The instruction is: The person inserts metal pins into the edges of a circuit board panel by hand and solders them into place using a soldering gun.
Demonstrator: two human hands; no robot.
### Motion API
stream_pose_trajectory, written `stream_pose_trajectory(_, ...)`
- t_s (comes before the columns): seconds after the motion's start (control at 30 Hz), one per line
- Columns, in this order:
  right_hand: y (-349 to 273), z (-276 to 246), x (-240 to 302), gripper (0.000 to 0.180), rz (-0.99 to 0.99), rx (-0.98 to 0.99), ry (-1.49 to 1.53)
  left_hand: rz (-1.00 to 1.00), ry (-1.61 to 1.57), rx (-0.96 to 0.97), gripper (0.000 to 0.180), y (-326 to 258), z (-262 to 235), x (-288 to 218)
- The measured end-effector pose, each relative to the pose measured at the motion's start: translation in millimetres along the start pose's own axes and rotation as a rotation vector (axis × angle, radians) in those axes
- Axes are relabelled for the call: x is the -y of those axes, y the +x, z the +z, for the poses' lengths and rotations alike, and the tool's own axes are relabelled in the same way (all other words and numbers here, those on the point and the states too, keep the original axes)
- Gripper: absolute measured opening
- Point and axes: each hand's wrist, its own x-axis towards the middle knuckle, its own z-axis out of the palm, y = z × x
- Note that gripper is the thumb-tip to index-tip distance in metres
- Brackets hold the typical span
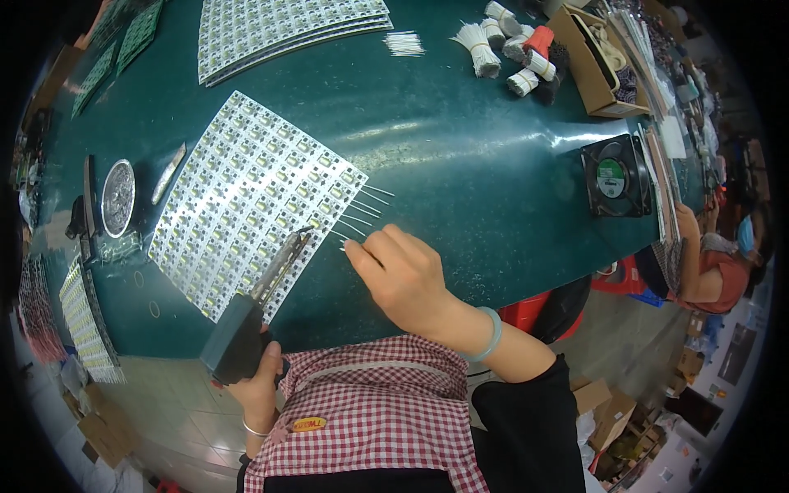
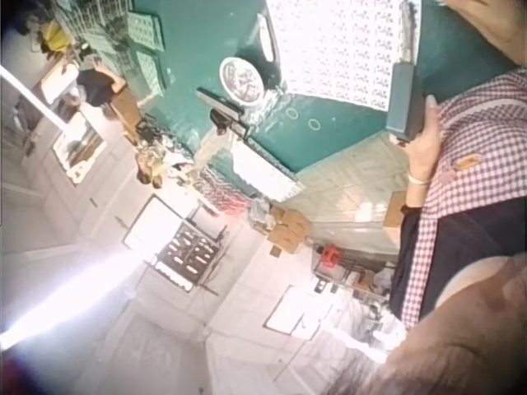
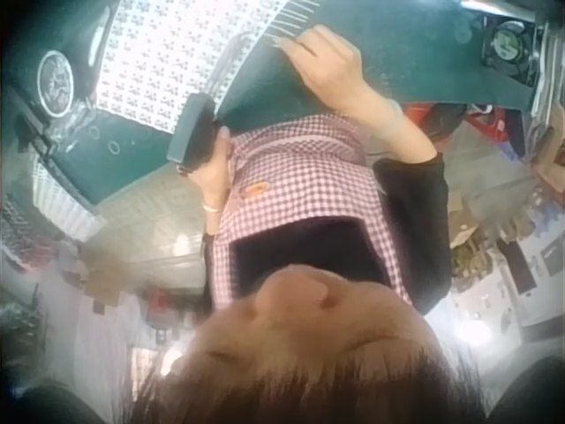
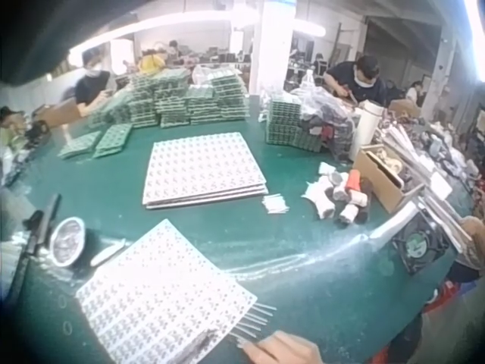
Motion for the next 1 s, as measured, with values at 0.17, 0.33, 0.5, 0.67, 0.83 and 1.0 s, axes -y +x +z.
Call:
stream_pose_trajectory(0.17, 2.2, 11.3, 6.8, 0.022, -0.039, -0.042, 0.019, -0.026, -0.009, -0.022, 0.038, 0.4, 0.7, -1.4)
stream_pose_trajectory(0.33, 0.8, 27.1, 1.1, 0.022, -0.022, -0.054, -0.002, 0.017, 0.061, 0.008, 0.037, -0.7, -2.3, 1.5)
stream_pose_trajectory(0.5, 4.5, 26.9, 0.8, 0.018, -0.013, -0.072, 0.0, -0.046, 0.072, 0.042, 0.035, -2.2, -2.0, -0.5)
stream_pose_trajectory(0.67, 4.7, 26.7, 1.1, 0.019, -0.008, -0.07, 0.019, -0.04, 0.141, 0.078, 0.033, -3.2, -2.3, -4.5)
stream_pose_trajectory(0.83, 4.5, 26.5, 1.6, 0.019, -0.002, -0.068, 0.017, 0.031, 0.226, 0.066, 0.032, -2.5, -0.3, -8.3)
stream_pose_trajectory(1.0, 3.0, 27.3, 0.7, 0.02, 0.004, -0.059, 0.016, 0.055, 0.266, 0.066, 0.027, -1.0, 0.9, -8.6)
